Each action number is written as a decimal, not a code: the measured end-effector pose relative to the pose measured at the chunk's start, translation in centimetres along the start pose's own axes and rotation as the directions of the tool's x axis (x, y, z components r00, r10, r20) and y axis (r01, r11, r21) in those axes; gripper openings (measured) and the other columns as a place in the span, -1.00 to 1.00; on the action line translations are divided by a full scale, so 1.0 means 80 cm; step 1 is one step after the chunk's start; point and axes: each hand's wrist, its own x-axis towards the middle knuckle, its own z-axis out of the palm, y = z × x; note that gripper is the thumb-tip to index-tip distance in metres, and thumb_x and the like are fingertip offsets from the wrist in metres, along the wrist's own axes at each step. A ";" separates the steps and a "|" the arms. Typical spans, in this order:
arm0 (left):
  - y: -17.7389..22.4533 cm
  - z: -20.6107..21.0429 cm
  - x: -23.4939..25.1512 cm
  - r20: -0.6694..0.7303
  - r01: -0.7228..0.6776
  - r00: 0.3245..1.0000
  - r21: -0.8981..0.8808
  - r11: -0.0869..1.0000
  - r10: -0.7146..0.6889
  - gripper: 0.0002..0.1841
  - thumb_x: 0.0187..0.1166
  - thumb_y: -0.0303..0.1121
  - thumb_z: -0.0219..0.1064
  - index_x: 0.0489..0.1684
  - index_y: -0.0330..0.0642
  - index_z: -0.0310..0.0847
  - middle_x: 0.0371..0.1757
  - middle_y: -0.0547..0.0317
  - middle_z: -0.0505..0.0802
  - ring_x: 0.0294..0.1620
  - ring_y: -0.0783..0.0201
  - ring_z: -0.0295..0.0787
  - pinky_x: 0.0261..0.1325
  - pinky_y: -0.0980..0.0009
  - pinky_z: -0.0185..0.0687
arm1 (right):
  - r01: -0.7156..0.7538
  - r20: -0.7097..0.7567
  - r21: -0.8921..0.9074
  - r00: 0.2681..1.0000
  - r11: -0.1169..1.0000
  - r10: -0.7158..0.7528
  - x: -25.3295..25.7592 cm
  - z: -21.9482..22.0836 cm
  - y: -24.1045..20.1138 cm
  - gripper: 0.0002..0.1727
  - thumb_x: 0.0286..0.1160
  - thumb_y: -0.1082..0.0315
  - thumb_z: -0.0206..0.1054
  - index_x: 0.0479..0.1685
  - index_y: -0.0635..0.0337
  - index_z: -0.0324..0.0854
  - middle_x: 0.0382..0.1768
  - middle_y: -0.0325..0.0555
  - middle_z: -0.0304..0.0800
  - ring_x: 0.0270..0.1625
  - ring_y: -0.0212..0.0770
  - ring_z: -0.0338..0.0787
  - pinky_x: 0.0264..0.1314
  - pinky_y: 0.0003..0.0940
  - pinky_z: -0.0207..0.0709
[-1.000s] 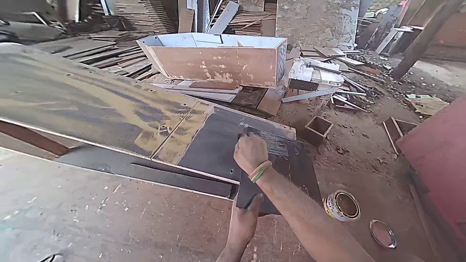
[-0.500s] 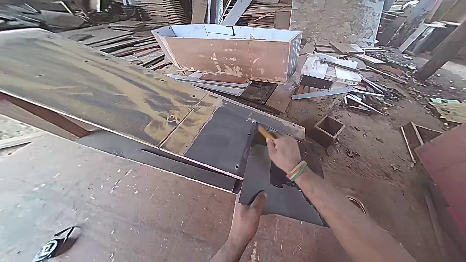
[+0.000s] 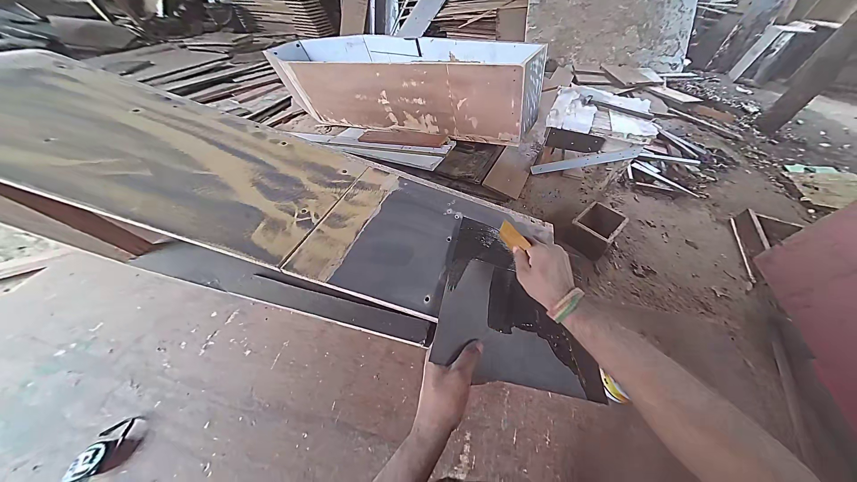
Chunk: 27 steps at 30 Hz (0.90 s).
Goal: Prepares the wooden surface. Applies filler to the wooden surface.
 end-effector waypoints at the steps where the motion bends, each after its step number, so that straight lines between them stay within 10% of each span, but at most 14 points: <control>1: -0.001 0.000 0.001 0.003 -0.003 1.000 -0.006 1.000 0.003 -0.70 0.46 -0.62 0.41 0.14 -0.39 0.57 -0.12 -0.19 0.90 -0.21 -0.07 0.94 -0.24 -0.02 0.94 | 0.007 0.037 -0.005 0.999 1.000 -0.007 0.001 0.008 -0.008 -0.57 0.74 0.24 0.04 0.08 0.34 0.78 0.06 0.24 0.86 0.19 0.22 0.83 0.28 0.18 0.58; 6: -0.002 -0.004 0.001 0.020 -0.077 0.997 -0.031 0.997 0.077 -0.70 0.37 -0.63 0.42 0.07 -0.38 0.62 -0.16 -0.14 0.90 -0.25 0.01 0.93 -0.24 0.06 0.93 | 0.489 -0.204 0.045 0.858 0.871 -0.471 -0.050 0.065 -0.066 -0.69 0.40 0.37 0.25 -0.01 0.22 0.86 -0.04 0.04 0.93 0.08 0.06 0.91 0.07 -0.02 0.78; 11: -0.010 -0.005 -0.005 0.054 -0.245 0.967 -0.064 0.968 0.248 -0.57 0.30 -0.42 0.53 0.18 -0.15 0.61 -0.10 0.33 0.91 -0.05 0.48 0.86 0.11 0.44 0.81 | 0.677 -0.243 0.159 0.733 0.719 -0.636 -0.093 0.047 -0.082 -0.71 0.34 0.40 0.29 -0.02 0.20 0.84 -0.05 -0.06 0.93 0.02 -0.10 0.92 0.01 -0.19 0.81; 15: 0.002 0.001 -0.001 -0.009 0.004 1.000 -0.072 0.997 -0.004 -0.72 0.44 -0.64 0.40 0.09 -0.43 0.55 -0.20 -0.23 0.90 -0.33 -0.11 0.94 -0.35 -0.03 0.93 | 0.409 -0.309 0.092 0.879 0.908 -0.364 -0.056 0.003 -0.012 -0.67 0.62 0.25 0.17 -0.11 0.23 0.84 -0.16 0.01 0.93 -0.09 -0.06 0.93 -0.04 -0.08 0.80; 19: 0.003 0.004 -0.001 -0.014 0.020 1.000 -0.049 0.999 -0.020 -0.74 0.46 -0.65 0.38 0.09 -0.43 0.57 -0.17 -0.23 0.90 -0.29 -0.10 0.94 -0.33 -0.02 0.93 | -0.099 0.037 -0.088 0.994 0.991 0.103 -0.015 -0.014 0.030 -0.56 0.75 0.23 0.04 -0.03 0.41 0.75 0.01 0.31 0.84 0.14 0.27 0.84 0.22 0.21 0.60; 24: -0.004 -0.001 0.000 0.007 -0.078 0.997 -0.082 0.994 0.079 -0.70 0.34 -0.64 0.42 0.05 -0.37 0.62 -0.22 -0.11 0.91 -0.31 0.04 0.93 -0.31 0.09 0.93 | 0.366 -0.186 0.024 0.916 0.930 -0.355 -0.069 0.051 -0.054 -0.70 0.44 0.36 0.24 -0.04 0.24 0.85 -0.13 0.07 0.92 -0.02 0.06 0.93 -0.06 -0.01 0.79; 27: -0.012 -0.006 -0.001 0.061 -0.249 0.965 -0.101 0.963 0.255 -0.48 0.22 -0.35 0.64 0.21 -0.15 0.61 -0.06 0.29 0.90 -0.01 0.43 0.86 0.13 0.39 0.81 | 0.559 -0.202 0.058 0.818 0.827 -0.539 -0.091 0.053 -0.091 -0.71 0.30 0.40 0.32 -0.03 0.22 0.83 -0.13 -0.02 0.91 -0.03 -0.04 0.92 -0.05 -0.18 0.81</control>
